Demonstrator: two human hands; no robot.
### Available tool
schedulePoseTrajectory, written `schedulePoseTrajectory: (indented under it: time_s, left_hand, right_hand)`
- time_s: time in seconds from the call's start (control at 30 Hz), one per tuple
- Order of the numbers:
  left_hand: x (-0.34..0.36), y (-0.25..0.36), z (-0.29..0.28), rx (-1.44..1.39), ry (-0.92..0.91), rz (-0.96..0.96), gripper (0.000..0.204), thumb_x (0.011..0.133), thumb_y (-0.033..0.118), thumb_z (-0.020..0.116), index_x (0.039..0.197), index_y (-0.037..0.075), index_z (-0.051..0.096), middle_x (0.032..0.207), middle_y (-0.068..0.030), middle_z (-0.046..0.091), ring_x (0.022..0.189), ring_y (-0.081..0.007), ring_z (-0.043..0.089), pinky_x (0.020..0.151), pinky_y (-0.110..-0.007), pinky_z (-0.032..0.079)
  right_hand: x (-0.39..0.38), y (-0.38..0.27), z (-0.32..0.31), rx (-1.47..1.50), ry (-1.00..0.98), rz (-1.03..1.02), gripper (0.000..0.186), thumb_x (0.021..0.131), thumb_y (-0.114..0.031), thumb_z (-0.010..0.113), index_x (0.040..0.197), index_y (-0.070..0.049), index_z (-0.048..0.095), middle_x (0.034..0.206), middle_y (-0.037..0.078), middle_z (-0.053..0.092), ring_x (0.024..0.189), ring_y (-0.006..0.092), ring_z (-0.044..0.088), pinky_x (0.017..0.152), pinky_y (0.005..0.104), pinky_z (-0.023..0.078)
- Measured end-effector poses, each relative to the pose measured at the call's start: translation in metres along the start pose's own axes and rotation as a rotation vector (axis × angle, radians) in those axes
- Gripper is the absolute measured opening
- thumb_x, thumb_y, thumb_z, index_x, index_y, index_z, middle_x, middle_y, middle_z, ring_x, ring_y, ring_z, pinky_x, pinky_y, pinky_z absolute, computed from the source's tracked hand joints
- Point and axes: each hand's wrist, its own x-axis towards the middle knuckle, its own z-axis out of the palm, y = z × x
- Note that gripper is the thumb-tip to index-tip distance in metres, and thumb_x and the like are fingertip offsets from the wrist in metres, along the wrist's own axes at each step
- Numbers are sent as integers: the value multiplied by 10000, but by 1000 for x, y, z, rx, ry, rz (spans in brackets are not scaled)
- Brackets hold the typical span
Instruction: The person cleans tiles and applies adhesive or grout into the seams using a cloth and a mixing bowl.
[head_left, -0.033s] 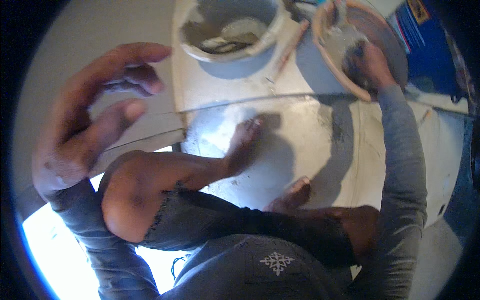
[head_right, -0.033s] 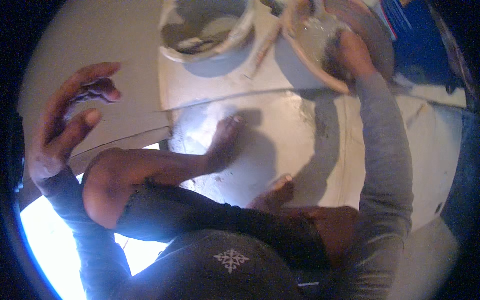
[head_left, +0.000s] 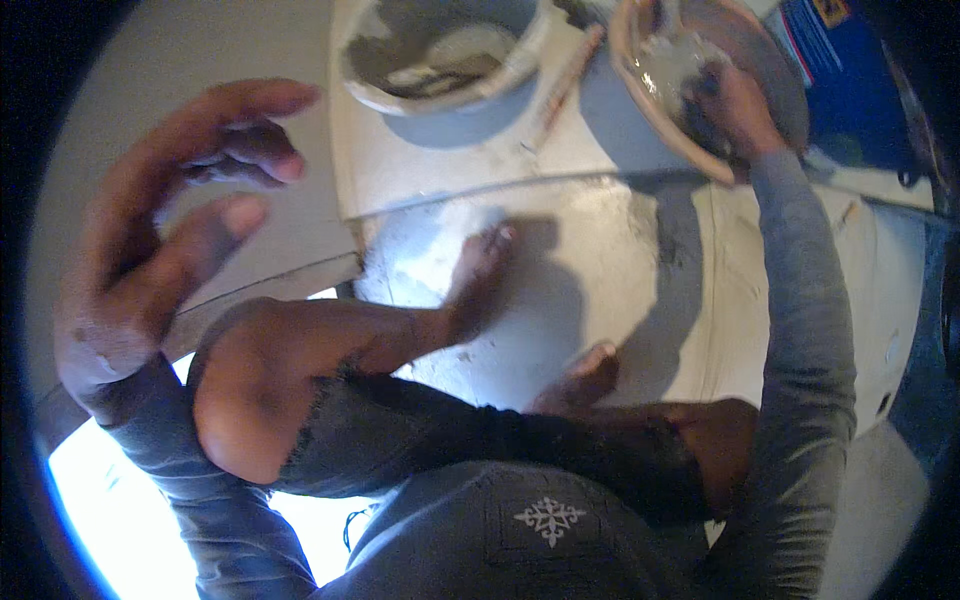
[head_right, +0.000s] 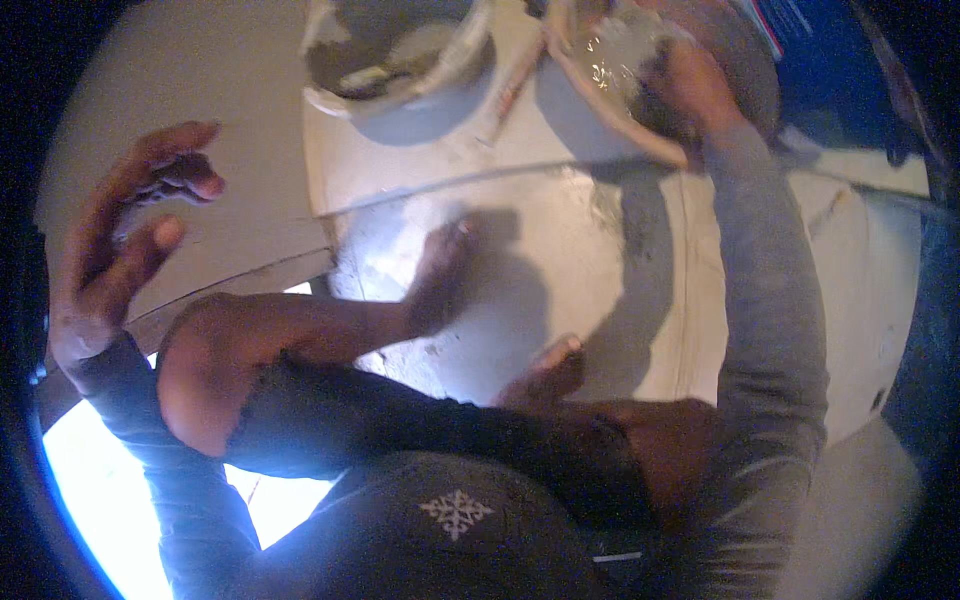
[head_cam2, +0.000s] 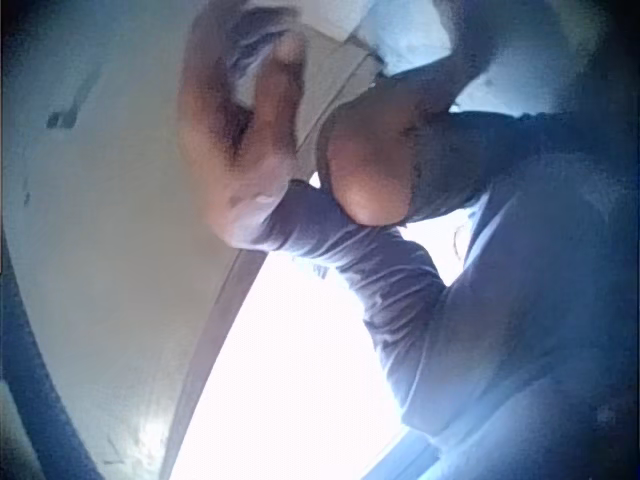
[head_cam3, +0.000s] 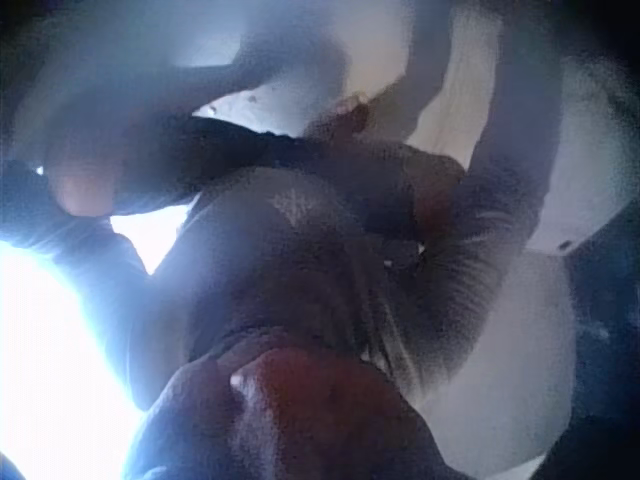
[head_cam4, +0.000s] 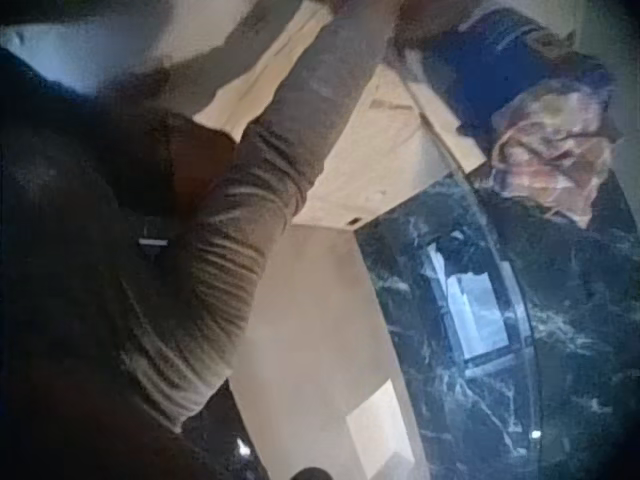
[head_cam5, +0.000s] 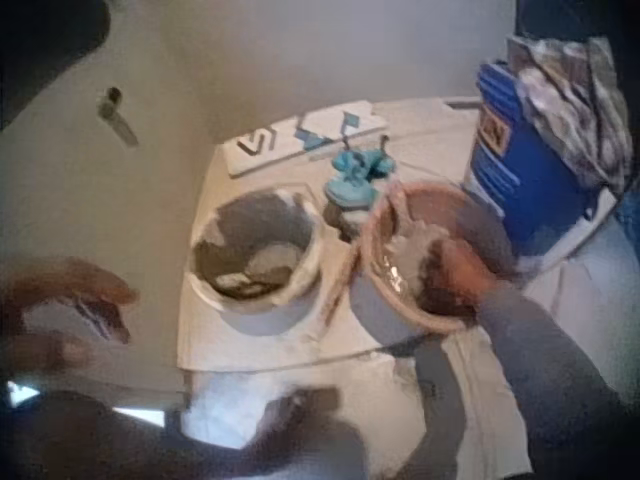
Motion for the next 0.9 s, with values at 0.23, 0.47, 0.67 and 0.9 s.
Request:
schedulePoseTrajectory:
  time_s: [0.23, 0.47, 0.67, 0.9]
  left_hand:
    - [12, 19, 6, 42, 30, 58, 616, 784, 342, 582, 1269, -28, 495, 1035, -117, 574, 1009, -206, 524, 946, -327, 355]
    - [11, 25, 7, -76, -14, 144, 525, 808, 219, 599, 1258, -32, 499, 1023, -121, 587, 989, -212, 545, 920, -334, 387]
    - [17, 34, 5, -40, -46, 167, 477, 811, 129, 593, 1258, -13, 504, 1031, -128, 604, 980, -220, 565, 905, -338, 414]
    - [42, 48, 17, 38, -15, 428, 457, 821, 57, 618, 1258, 3, 498, 1026, -149, 603, 966, -237, 582, 872, -336, 450]
  right_hand:
    - [-12, -18, 4, 36, -316, -56, 337, 770, -94, 663, 1103, -48, 633, 987, 151, 663, 993, 271, 621, 870, 355, 474]
    - [-16, -23, -95, 443, -10, -145, 258, 814, -84, 642, 1070, -61, 660, 901, 95, 668, 839, 144, 605, 740, 307, 481]
    - [-26, -40, -130, 369, 60, 6, 277, 802, -70, 623, 1075, -79, 664, 829, 137, 676, 789, 228, 647, 718, 367, 506]
    - [-6, -4, -45, 235, 125, -155, 291, 638, 2, 616, 914, -39, 696, 925, 202, 664, 837, 316, 651, 775, 398, 500]
